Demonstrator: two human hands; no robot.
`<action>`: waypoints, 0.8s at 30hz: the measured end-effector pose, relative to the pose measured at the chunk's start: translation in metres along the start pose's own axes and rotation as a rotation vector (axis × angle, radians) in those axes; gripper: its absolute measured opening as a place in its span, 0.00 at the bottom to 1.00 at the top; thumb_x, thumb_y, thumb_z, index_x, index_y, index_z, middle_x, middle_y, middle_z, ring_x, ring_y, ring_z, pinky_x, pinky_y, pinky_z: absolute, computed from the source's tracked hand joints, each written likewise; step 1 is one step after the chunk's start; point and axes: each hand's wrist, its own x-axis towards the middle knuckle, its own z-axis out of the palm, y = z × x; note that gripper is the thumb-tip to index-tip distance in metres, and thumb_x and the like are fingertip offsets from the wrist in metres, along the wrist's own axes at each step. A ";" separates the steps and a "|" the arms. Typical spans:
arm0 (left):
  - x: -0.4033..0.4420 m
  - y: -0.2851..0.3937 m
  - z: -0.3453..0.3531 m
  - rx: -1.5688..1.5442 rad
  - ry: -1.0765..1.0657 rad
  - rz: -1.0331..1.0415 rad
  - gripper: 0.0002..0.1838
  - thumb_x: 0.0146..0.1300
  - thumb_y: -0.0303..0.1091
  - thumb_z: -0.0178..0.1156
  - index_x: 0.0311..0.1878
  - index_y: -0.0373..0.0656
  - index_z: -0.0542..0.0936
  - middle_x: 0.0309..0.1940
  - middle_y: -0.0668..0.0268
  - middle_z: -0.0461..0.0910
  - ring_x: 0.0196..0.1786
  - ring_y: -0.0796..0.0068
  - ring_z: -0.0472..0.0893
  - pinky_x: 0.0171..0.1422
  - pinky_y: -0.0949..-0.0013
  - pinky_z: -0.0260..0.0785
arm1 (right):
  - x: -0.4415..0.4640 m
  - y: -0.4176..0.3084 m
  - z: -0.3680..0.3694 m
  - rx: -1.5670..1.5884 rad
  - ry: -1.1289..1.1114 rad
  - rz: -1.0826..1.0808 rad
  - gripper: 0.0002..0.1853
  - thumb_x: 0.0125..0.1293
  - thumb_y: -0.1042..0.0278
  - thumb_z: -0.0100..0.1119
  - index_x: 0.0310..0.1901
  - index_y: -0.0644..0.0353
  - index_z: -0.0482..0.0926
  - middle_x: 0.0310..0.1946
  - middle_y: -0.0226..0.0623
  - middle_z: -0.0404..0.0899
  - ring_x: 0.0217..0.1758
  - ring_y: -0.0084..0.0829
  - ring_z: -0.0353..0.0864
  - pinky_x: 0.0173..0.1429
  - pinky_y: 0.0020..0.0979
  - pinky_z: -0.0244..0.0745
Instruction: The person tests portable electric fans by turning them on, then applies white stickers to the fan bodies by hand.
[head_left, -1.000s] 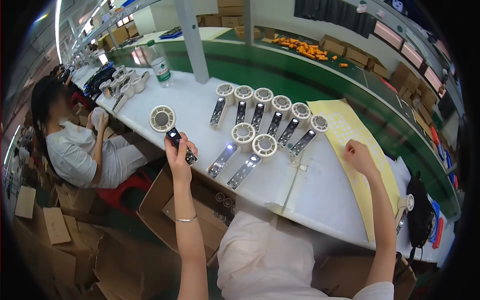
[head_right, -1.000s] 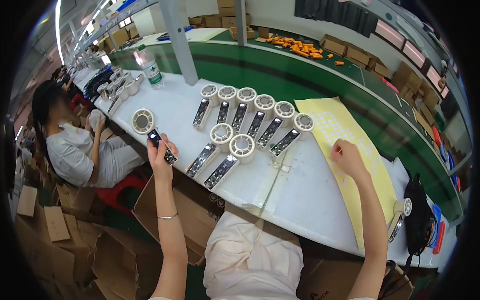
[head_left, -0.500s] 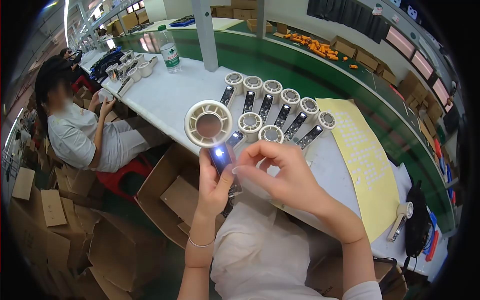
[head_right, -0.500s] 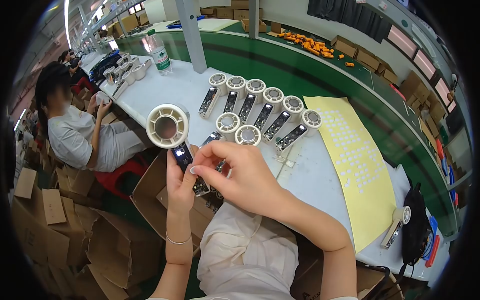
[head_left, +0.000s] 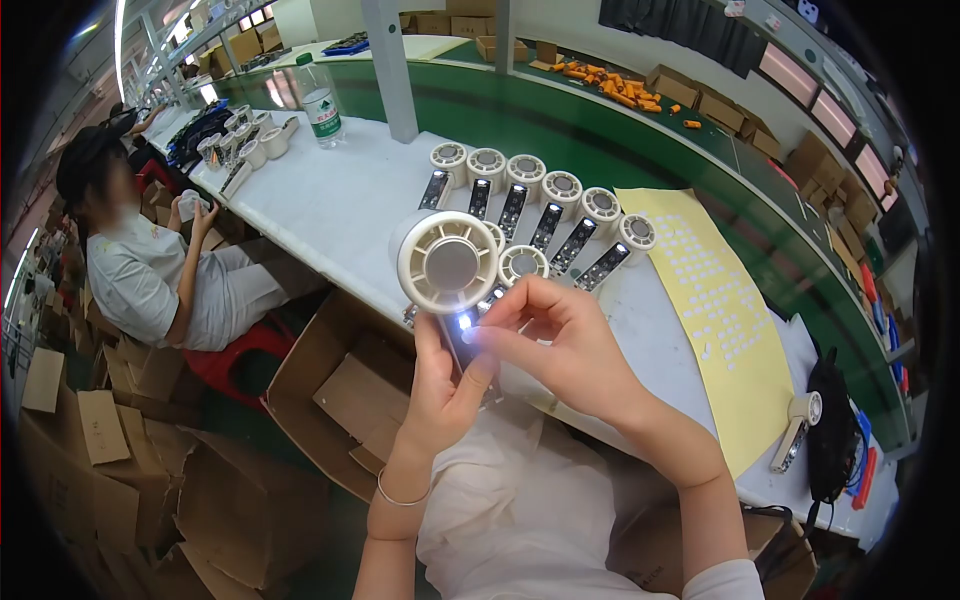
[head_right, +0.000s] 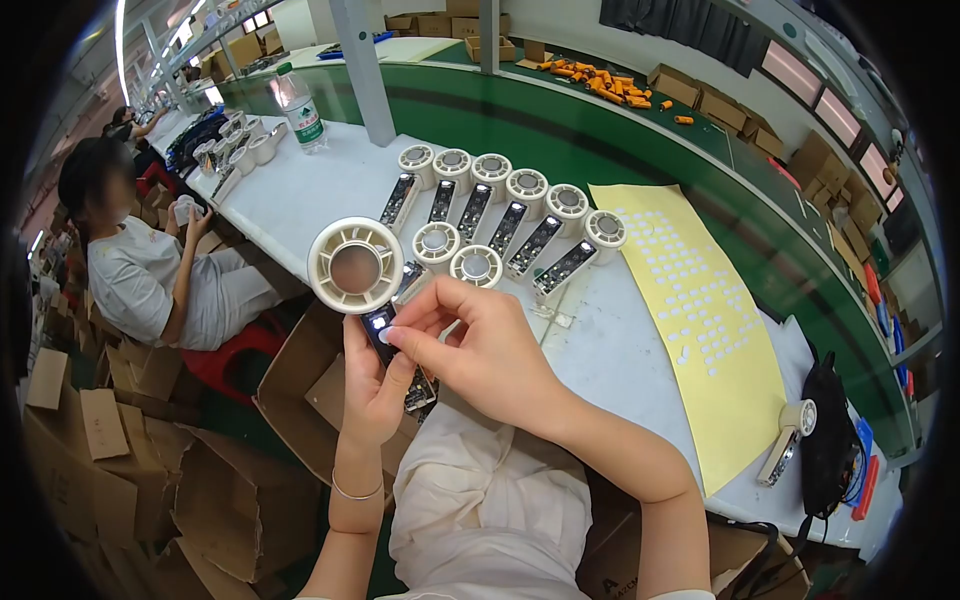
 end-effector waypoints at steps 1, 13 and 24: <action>0.000 -0.002 0.000 0.012 -0.007 0.004 0.28 0.62 0.27 0.51 0.60 0.34 0.50 0.47 0.62 0.64 0.43 0.81 0.69 0.46 0.79 0.64 | -0.001 0.000 -0.001 -0.004 0.007 0.011 0.07 0.54 0.72 0.62 0.32 0.65 0.77 0.25 0.31 0.79 0.26 0.14 0.73 0.29 0.18 0.67; -0.002 -0.001 0.011 -0.065 -0.065 -0.047 0.35 0.60 0.23 0.50 0.65 0.37 0.41 0.52 0.60 0.61 0.48 0.78 0.68 0.50 0.76 0.64 | -0.006 0.008 -0.007 0.204 0.000 0.049 0.06 0.55 0.72 0.62 0.31 0.63 0.75 0.23 0.28 0.74 0.23 0.14 0.70 0.25 0.17 0.65; -0.033 -0.015 0.029 0.129 -0.325 -0.164 0.41 0.51 0.21 0.56 0.64 0.33 0.43 0.39 0.60 0.69 0.37 0.76 0.71 0.43 0.74 0.65 | -0.030 0.014 -0.053 -0.163 -0.304 0.102 0.32 0.47 0.66 0.68 0.50 0.64 0.59 0.41 0.42 0.74 0.44 0.30 0.74 0.41 0.30 0.70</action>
